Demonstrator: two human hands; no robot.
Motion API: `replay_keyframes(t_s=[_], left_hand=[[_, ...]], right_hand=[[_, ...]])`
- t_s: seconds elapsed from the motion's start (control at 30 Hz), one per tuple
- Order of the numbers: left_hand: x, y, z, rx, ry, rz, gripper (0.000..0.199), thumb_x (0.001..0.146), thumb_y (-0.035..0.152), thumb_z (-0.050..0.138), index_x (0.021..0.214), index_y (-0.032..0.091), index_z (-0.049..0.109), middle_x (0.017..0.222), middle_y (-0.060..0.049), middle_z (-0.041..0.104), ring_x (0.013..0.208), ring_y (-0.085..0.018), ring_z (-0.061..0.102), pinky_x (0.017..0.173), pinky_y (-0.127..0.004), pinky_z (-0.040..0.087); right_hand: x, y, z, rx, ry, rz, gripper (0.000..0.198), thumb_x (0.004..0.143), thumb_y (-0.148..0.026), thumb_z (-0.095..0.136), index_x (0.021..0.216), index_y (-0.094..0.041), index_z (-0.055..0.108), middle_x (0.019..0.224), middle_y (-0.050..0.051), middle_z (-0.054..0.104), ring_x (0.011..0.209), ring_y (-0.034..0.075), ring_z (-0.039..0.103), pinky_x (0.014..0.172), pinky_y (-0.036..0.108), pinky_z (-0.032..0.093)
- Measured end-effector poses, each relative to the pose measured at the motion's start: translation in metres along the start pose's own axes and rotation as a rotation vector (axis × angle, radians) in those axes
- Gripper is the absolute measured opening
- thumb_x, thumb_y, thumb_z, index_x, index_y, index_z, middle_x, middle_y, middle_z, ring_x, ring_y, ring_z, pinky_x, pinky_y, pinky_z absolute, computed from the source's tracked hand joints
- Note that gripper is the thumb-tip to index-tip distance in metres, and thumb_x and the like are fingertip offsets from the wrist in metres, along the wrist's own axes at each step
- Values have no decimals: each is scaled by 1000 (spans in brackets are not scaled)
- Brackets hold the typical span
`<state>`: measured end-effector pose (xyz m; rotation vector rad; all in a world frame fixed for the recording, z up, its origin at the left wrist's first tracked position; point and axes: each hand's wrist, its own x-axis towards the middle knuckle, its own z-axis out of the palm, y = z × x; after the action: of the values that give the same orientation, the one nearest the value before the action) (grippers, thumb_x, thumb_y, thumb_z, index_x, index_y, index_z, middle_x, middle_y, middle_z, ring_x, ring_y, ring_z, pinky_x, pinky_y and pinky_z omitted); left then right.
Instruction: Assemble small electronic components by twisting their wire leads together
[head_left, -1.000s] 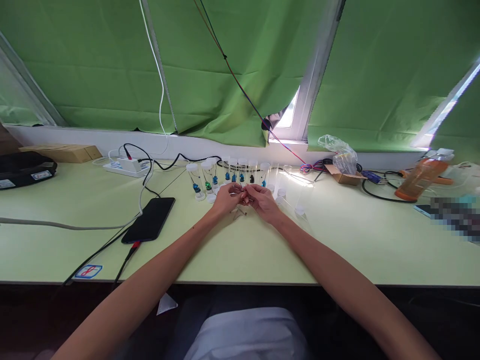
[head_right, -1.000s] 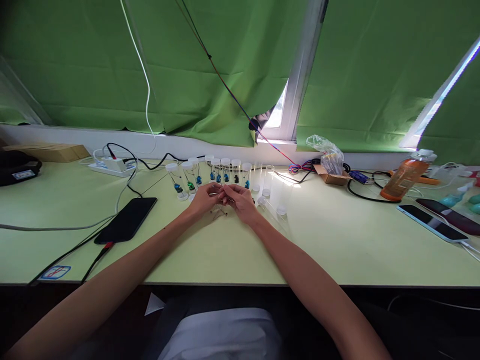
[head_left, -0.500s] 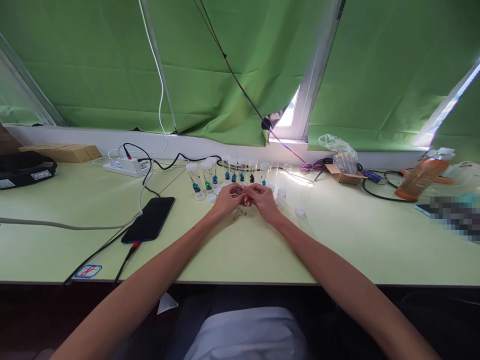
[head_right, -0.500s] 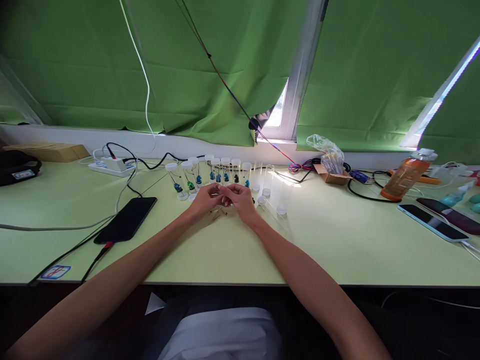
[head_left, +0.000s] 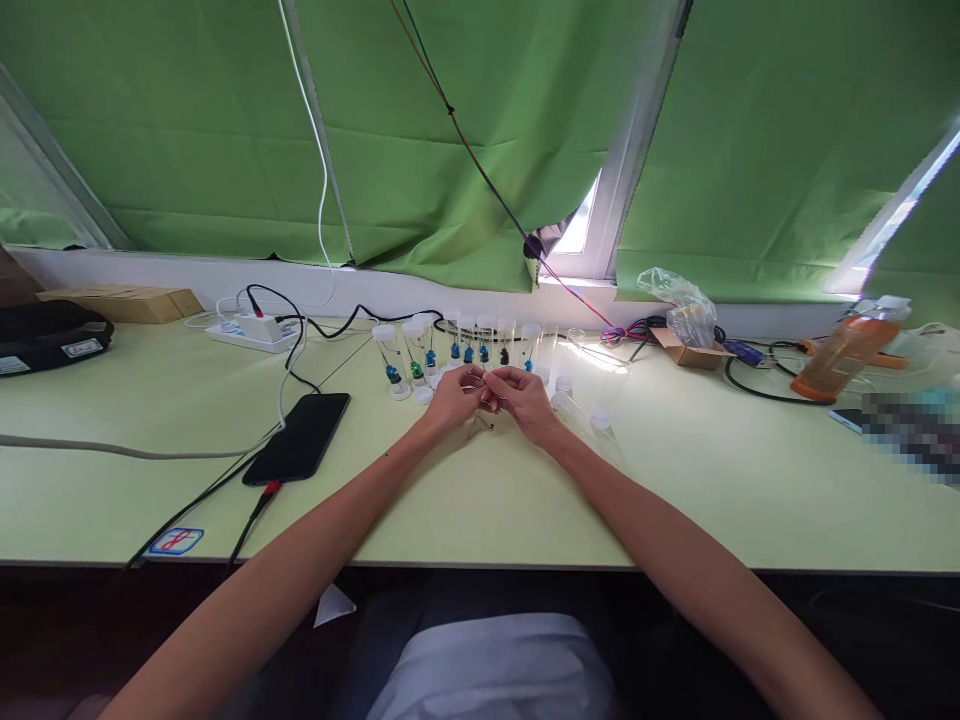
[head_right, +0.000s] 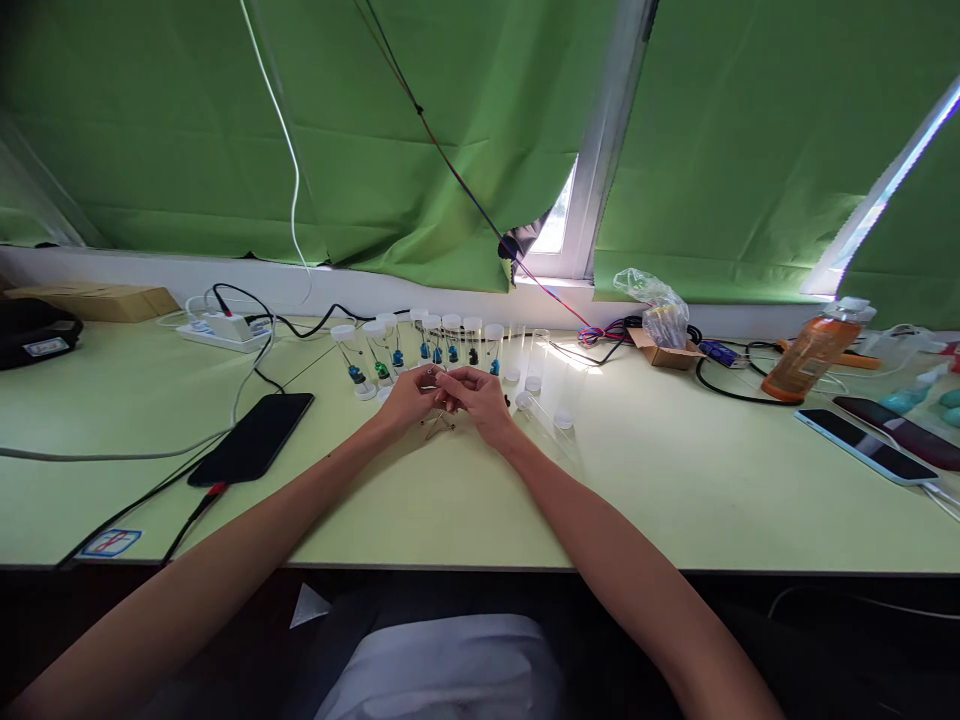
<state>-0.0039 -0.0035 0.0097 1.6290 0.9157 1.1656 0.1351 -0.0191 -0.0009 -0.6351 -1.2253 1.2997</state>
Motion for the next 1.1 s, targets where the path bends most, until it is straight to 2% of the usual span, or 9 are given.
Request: replay_keyframes(t_s=[0.43, 0.63, 1.1], left_hand=[[1, -6, 0, -12, -42, 0, 19, 69, 25, 70, 73, 17, 53, 65, -1, 62, 56, -15, 63, 59, -31, 54], [1, -7, 1, -9, -43, 8, 21, 70, 27, 71, 73, 17, 53, 65, -1, 62, 55, -14, 64, 59, -31, 54], [0, -4, 0, 21, -43, -2, 12, 69, 17, 65, 74, 17, 53, 64, -2, 64, 57, -16, 65, 59, -31, 54]], right_hand=[[-1, 0, 4, -115, 64, -75, 34, 65, -48, 80, 68, -18, 64, 53, -2, 59, 45, 9, 48, 47, 25, 39], [-1, 1, 4, -138, 69, -86, 34, 66, -48, 79, 68, -18, 63, 53, -2, 59, 46, 9, 49, 47, 26, 38], [-1, 2, 2, -127, 45, -89, 33, 67, -49, 78, 72, -19, 65, 57, -1, 62, 46, 9, 48, 47, 25, 37]])
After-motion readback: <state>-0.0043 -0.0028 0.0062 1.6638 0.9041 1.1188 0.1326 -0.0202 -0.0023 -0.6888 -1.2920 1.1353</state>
